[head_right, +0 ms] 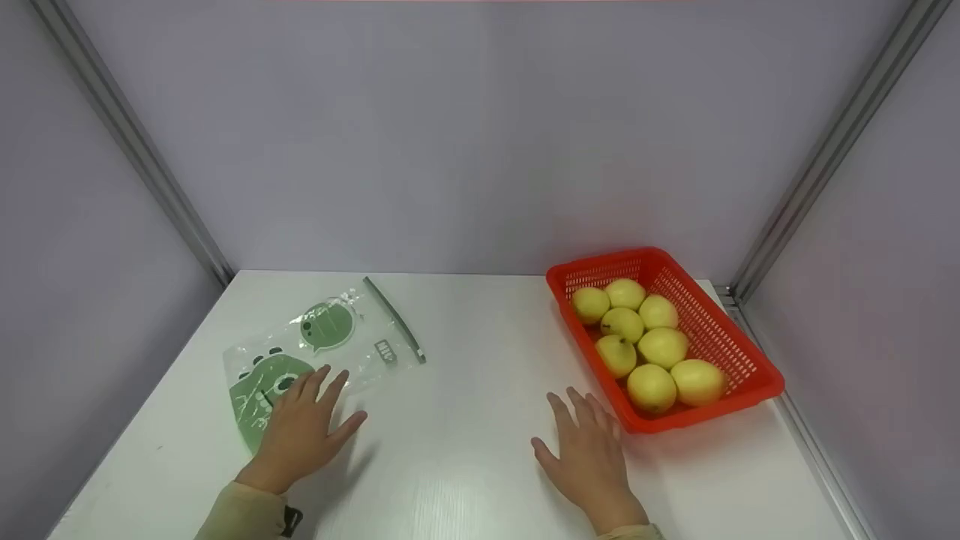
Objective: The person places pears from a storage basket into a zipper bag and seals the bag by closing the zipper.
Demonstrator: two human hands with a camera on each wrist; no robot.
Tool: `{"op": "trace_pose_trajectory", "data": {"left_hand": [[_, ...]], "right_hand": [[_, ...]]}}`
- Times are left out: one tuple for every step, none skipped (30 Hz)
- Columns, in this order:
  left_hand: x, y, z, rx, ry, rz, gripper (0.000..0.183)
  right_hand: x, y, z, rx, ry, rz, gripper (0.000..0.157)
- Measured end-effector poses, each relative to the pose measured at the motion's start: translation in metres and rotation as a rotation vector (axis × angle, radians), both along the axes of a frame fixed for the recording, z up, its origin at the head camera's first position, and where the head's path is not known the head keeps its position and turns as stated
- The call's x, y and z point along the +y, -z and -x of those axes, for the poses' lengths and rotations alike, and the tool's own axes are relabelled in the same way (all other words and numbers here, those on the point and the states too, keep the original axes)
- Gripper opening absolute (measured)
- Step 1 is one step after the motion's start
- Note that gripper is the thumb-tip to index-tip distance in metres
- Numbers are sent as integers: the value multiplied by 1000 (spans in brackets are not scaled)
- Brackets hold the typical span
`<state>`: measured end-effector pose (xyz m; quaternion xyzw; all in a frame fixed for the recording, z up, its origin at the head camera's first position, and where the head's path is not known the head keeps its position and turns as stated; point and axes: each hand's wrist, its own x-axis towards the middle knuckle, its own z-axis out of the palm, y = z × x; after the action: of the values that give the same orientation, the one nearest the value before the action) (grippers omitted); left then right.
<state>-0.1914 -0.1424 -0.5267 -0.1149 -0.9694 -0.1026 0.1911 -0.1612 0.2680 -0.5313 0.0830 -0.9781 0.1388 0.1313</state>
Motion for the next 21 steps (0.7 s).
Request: {"op": "trace_pose_trajectory", "data": {"left_hand": [[-1,-2,3,1,0,4,71],[-1,-4,6,-3,-1,9,71],[-2,-6,9,-8,-3,10,71],[-4,-7,11,-16,-6,10,71],[-5,-8,13,-26,-9,10,72],[-7,-8,16,-38,-15,10,72],[-10,-8,18,-49,-21,7,72],[-12,-8,19,-65,-29,3,72],[-15,-8,21,-72,-33,-1,72],[-18,-8,23,-82,-39,-3,72],[-21,-8,25,-92,-44,-6,72],[-25,-8,27,-100,-51,-6,72],[-29,-8,30,-106,-57,-7,72],[-33,-8,32,-114,-62,-5,73],[-37,-8,34,-122,-69,-3,73],[-42,-7,36,-134,-77,1,73],[-47,-7,37,-144,-83,6,73],[-52,-6,39,-154,-90,16,73],[-57,-6,41,-165,-96,21,73],[-62,-5,42,-179,-102,28,73],[-67,-5,44,-190,-110,35,73]], "right_hand": [[0,0,1,1,-2,1,69],[-1,1,1,0,-2,-1,69],[-2,1,2,-1,-4,-5,69],[-3,1,3,0,-5,-6,69],[-4,1,4,-2,-9,-9,69],[-5,1,5,-2,-12,-11,69],[-6,1,7,-4,-17,-16,69],[-8,0,8,-6,-23,-25,69],[-10,0,10,-6,-31,-32,68],[-12,-1,12,-7,-39,-38,68],[-15,-2,15,-6,-46,-44,67],[-18,-3,18,-3,-55,-48,67],[-21,-5,21,3,-64,-52,67],[-25,-6,24,8,-74,-55,67],[-29,-7,27,12,-84,-54,67],[-33,-9,29,13,-94,-54,67],[-37,-10,32,12,-105,-53,67],[-42,-11,35,8,-116,-53,67],[-47,-12,38,0,-127,-52,68],[-52,-13,40,-11,-137,-51,68],[-57,-13,43,-24,-149,-50,68]]}}
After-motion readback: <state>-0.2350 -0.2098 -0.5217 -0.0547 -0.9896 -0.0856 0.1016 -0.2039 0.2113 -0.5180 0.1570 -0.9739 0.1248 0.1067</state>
